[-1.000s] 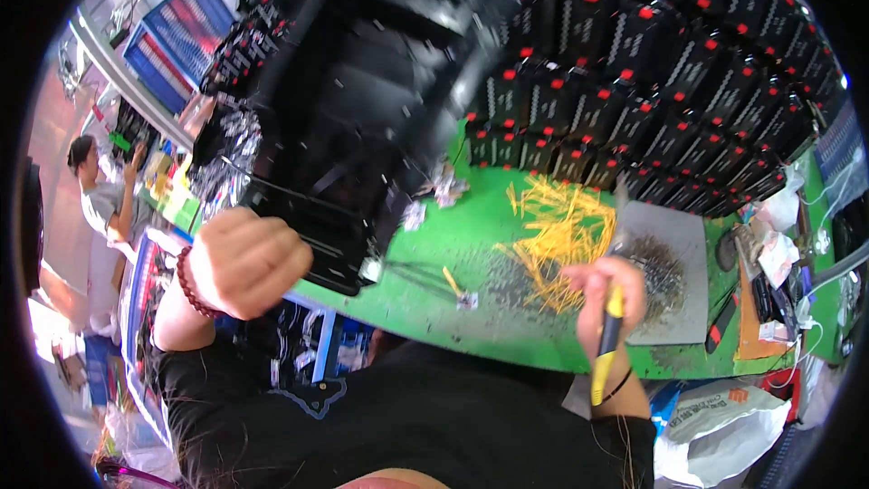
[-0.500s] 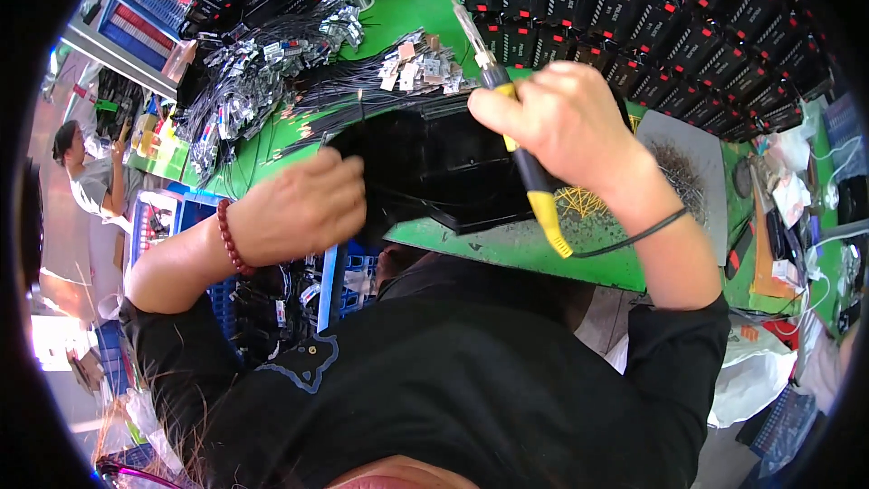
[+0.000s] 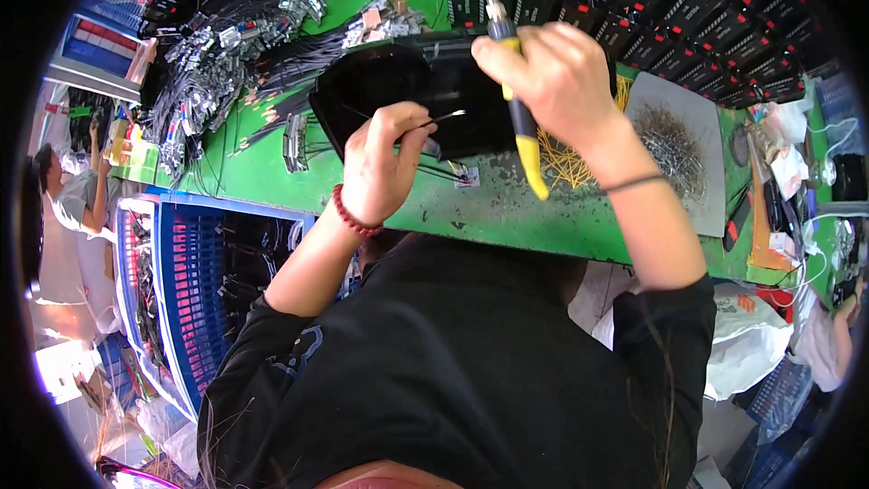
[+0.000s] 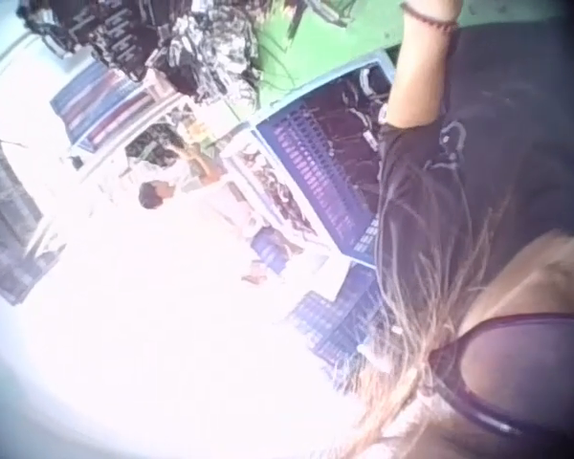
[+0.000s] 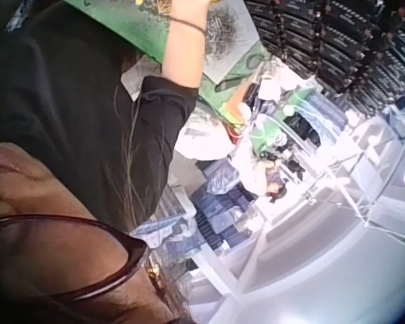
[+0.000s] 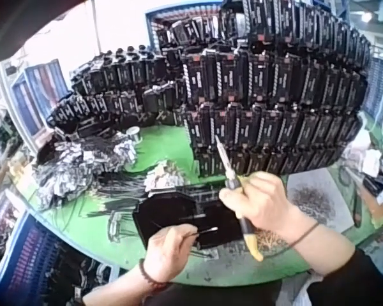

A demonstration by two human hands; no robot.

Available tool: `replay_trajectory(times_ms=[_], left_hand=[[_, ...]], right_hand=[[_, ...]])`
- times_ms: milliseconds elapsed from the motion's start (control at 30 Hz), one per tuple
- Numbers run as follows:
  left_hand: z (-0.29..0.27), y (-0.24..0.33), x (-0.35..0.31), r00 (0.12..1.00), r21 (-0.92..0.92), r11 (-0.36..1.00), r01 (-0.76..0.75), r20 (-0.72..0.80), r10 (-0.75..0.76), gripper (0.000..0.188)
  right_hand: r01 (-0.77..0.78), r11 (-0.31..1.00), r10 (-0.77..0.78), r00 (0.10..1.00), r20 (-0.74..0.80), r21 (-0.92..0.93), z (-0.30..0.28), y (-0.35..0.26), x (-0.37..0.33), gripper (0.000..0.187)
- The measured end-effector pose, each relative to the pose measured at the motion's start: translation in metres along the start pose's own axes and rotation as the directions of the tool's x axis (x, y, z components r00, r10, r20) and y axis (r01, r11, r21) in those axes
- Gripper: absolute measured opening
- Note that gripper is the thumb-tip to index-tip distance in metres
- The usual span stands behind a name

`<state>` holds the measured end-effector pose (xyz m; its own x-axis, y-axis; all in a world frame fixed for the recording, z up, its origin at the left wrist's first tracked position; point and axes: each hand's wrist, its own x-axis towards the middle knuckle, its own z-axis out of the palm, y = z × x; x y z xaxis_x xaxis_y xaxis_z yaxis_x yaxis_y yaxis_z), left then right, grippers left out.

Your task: Soldering wires to electronic components and assembling them into plastic housings at a factory workbench.

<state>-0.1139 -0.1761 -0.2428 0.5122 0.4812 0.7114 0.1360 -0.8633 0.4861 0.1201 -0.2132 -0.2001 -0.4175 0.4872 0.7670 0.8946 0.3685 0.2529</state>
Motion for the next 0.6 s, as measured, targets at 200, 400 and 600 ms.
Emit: replay_trajectory(times_ms=[200, 400, 600], left_hand=[[0.030, -0.028, 0.002, 0.989, 0.023, 0.998, 0.058, 0.135, -0.060, 0.008], [0.053, -0.022, -0.010, 0.942, -0.075, 0.969, 0.235, 0.264, -0.208, 0.005], [0.047, -0.023, -0.014, 0.934, -0.076, 0.965, 0.252, 0.280, -0.222, 0.003]], right_hand=[[0.171, 0.984, -0.170, 0.985, -0.029, 0.045, 0.064, 0.049, -0.004, 0.026], [0.262, 0.944, -0.145, 0.877, -0.459, 0.201, 0.113, 0.063, -0.022, 0.022], [-0.545, 0.455, 0.719, 0.692, 0.072, 0.704, 0.023, -0.047, -0.070, 0.032]])
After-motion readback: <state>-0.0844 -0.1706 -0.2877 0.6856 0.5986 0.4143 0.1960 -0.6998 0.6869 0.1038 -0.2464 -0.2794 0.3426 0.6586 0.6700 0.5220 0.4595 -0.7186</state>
